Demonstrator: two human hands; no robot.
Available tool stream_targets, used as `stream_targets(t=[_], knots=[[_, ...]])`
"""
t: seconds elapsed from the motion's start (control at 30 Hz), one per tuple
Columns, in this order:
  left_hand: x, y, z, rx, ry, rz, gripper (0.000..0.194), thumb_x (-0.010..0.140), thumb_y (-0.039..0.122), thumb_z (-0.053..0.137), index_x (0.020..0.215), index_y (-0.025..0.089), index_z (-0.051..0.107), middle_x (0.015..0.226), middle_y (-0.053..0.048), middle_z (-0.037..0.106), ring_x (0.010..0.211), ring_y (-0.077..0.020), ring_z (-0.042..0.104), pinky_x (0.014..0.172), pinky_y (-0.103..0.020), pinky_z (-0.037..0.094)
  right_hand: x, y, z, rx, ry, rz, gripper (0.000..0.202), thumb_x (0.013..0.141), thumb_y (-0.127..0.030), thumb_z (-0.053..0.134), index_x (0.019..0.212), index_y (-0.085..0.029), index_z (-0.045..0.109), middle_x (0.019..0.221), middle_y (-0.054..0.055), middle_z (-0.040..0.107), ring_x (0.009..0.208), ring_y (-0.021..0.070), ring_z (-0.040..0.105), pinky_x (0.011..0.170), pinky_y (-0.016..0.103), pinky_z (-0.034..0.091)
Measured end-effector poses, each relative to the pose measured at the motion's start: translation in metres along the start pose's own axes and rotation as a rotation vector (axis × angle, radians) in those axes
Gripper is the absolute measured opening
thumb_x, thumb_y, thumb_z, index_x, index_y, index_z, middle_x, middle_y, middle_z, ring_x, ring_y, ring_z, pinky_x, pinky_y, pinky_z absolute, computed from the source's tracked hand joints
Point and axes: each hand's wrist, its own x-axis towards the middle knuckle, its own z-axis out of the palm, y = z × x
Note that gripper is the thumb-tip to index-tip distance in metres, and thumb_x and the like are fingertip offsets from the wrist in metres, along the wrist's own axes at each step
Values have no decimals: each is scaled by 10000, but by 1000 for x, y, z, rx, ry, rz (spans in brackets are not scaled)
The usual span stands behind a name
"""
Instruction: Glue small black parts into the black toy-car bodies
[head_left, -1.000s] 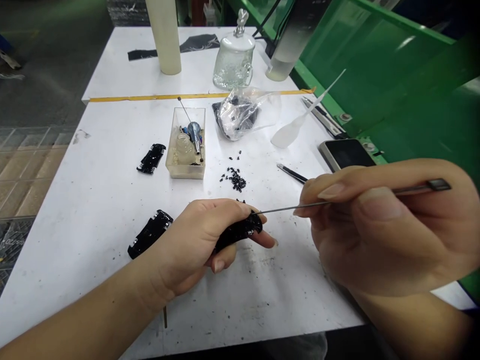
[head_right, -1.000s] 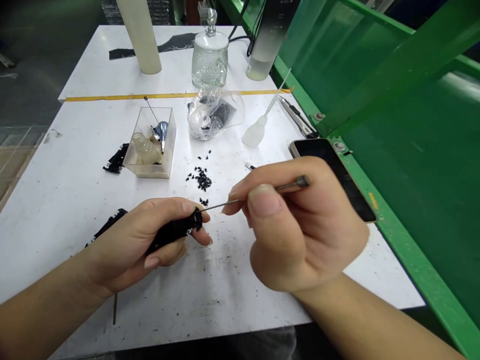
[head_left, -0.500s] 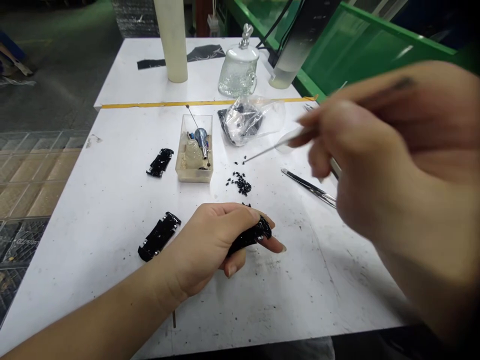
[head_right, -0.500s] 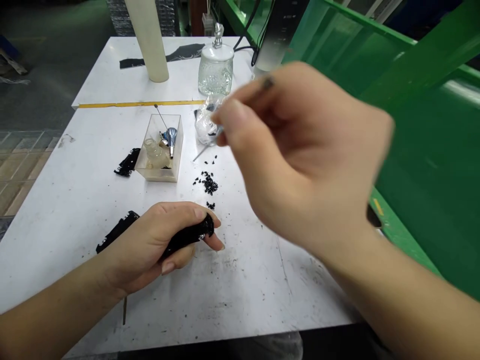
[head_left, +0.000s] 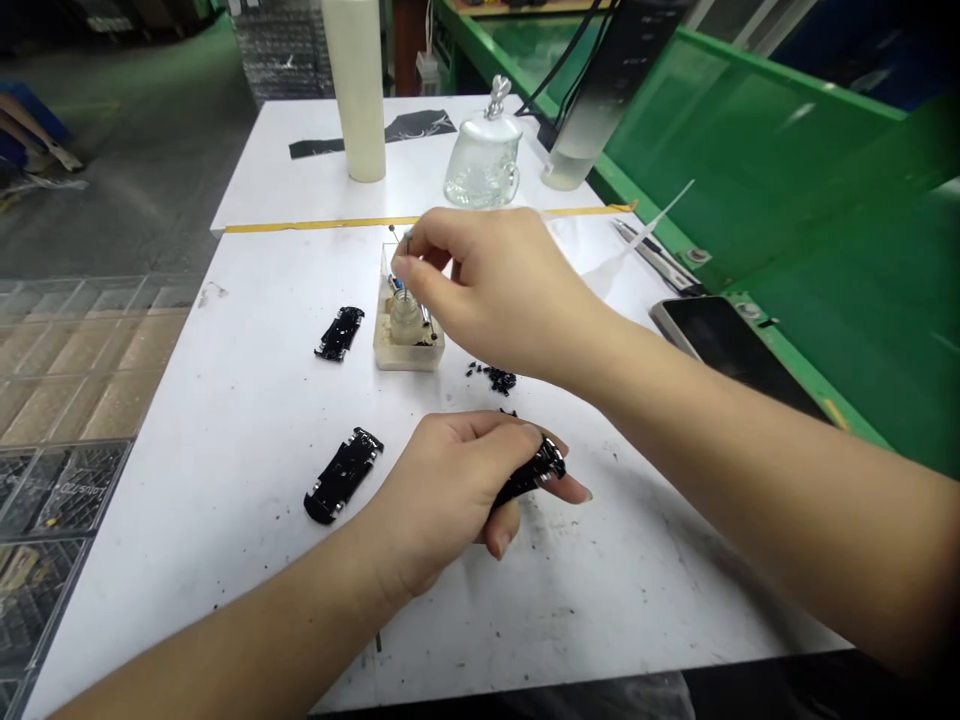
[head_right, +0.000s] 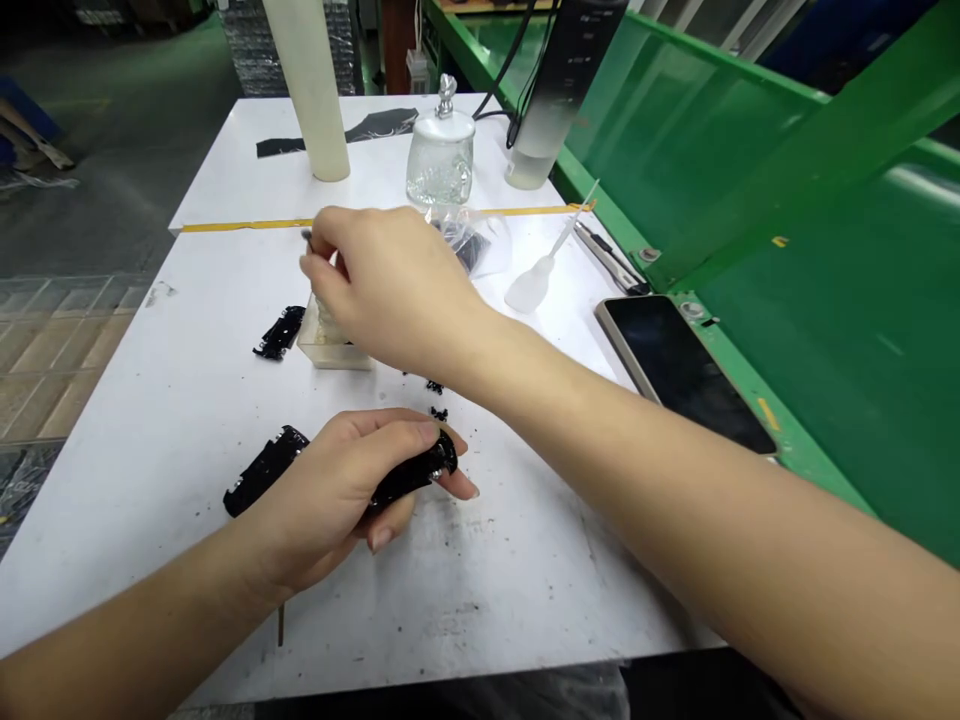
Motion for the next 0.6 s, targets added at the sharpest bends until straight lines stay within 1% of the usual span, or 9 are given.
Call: stream_targets(t=[0.07,0.1,0.2,0.27,0.37,0.4,0.47,0.53,0.6], knots=[[1,-1,-1,-22,10,8,176,907,229,585,836,120,703,829,-77,800,330,-10,390,390,-186,319,-14,-1,-10,-23,-2,42,191,977,-324,626,1100,-202,707,926,6,736,749,158,622,718,309,407],[1,-1,-1,-29,16,17,186,913,242,582,850,118,704,852,-85,804,343,-14,413,394,-182,323,-26,-1,-16,-25,47,63,191,969,-324,637,1106,-210,705,904,-1,725,731,149,615,706,303,416],[3,-2,1,-58,62,39,246,935,284,545,831,118,694,823,-93,792,399,-58,511,409,-191,360,-78,-3,-31,-64,275,136,114,968,-324,623,964,-223,678,817,-7,677,679,136,594,644,291,438],[4,-2,4,-121,108,32,270,945,285,505,834,129,695,747,-74,758,452,-100,568,433,-208,413,-116,-3,-31,-173,252,185,232,962,-423,616,1067,-220,659,926,41,716,735,189,650,643,339,485],[3,-2,7,-216,145,10,266,954,276,491,903,147,718,772,-60,747,538,-121,615,517,-220,508,-154,-4,-17,-348,127,172,595,865,-580,708,1273,-157,611,1172,163,718,1052,357,703,787,485,574],[3,-2,8,-233,145,9,265,958,279,494,913,151,721,791,-60,749,561,-122,625,548,-222,529,-159,-5,-11,-372,102,164,703,815,-613,755,1306,-136,596,1211,184,707,1112,388,688,831,518,582],[2,-3,9,-261,139,5,267,970,288,492,909,159,718,765,-52,731,589,-126,640,597,-226,556,-161,-11,0,-375,85,159,799,726,-631,838,1293,-122,597,1208,189,708,1108,397,688,849,540,592],[2,-6,10,-275,149,17,244,971,280,506,915,164,713,754,-40,718,612,-126,654,612,-214,557,-156,-18,7,-366,88,175,742,697,-593,879,1225,-143,615,1168,170,718,1051,380,699,817,530,595],[4,-8,11,-271,156,46,201,958,281,543,948,167,709,816,-40,735,640,-126,673,615,-206,552,-153,-22,9,-372,96,193,641,722,-520,884,1187,-162,625,1126,148,725,1015,363,701,801,516,588]])
